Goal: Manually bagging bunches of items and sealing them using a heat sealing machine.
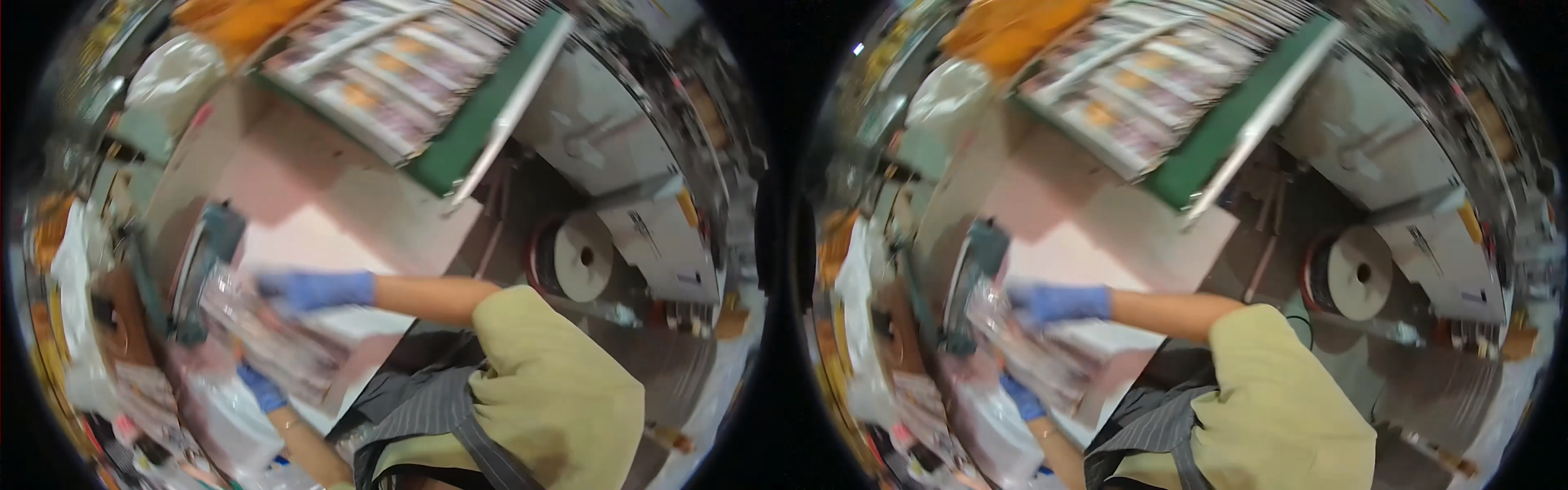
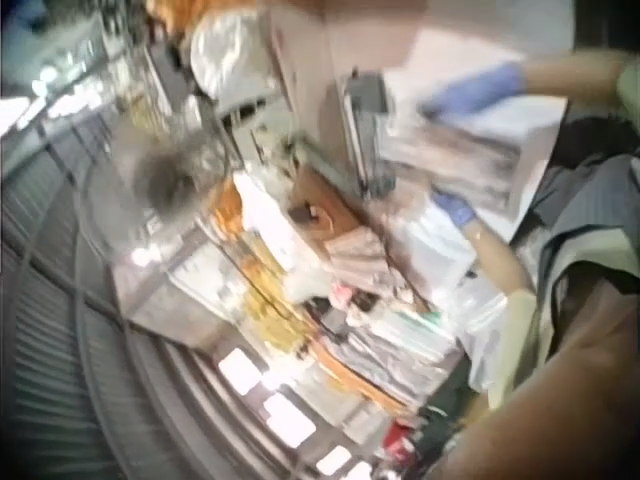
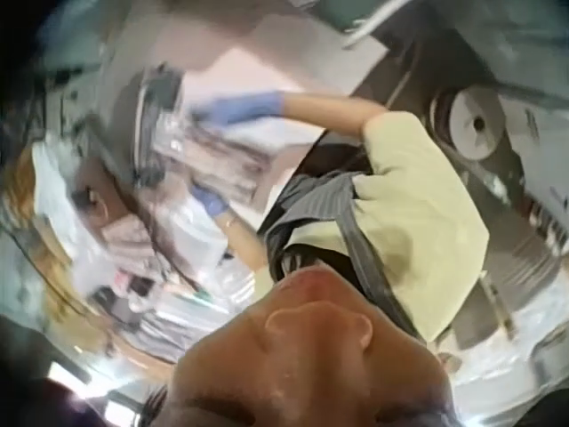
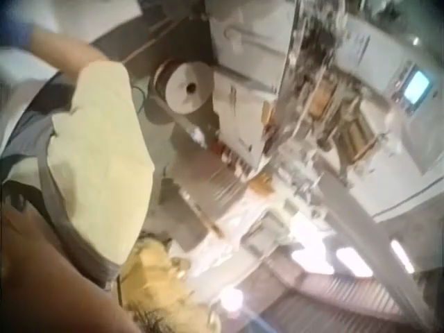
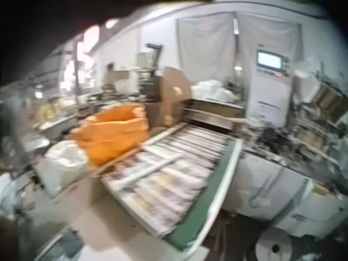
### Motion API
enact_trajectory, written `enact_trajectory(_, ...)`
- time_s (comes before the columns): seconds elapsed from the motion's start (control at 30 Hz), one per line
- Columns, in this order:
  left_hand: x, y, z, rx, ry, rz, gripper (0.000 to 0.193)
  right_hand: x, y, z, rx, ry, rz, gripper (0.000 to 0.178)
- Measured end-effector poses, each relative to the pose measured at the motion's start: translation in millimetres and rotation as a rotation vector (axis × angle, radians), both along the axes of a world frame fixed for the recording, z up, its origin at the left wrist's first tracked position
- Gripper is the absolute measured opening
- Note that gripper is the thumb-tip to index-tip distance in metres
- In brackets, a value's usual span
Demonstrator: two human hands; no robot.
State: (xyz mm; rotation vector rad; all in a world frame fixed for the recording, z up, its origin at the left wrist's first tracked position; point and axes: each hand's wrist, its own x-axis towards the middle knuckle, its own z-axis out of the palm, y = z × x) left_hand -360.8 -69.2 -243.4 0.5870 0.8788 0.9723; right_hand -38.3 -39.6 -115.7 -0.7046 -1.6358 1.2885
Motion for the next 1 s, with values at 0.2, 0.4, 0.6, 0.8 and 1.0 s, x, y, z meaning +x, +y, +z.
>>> enact_trajectory(0.2,-25.3,-34.8,40.8,0.394,1.243,-0.651,0.052,248.5,-213.8,-156.7,-0.765,1.087,-0.377,0.041)
enact_trajectory(0.4,-82.7,-52.8,37.8,-0.052,0.943,-0.115,0.043,349.4,-258.6,-415.9,-1.121,-0.393,-1.393,0.03)
enact_trajectory(0.6,-81.3,-27.2,25.8,0.702,1.758,-0.655,0.039,427.3,-304.3,-542.3,-1.25,-1.03,-1.009,0.033)
enact_trajectory(0.8,247.3,-27.1,149.1,0.452,1.964,0.301,0.026,356.3,-259.0,-423.8,-0.808,-0.436,-1.976,0.013)
enact_trajectory(1.0,379.2,-118.9,149.7,0.741,0.616,-0.565,0.063,273.4,-229.4,-71.5,-0.108,0.01,-1.746,0.007)
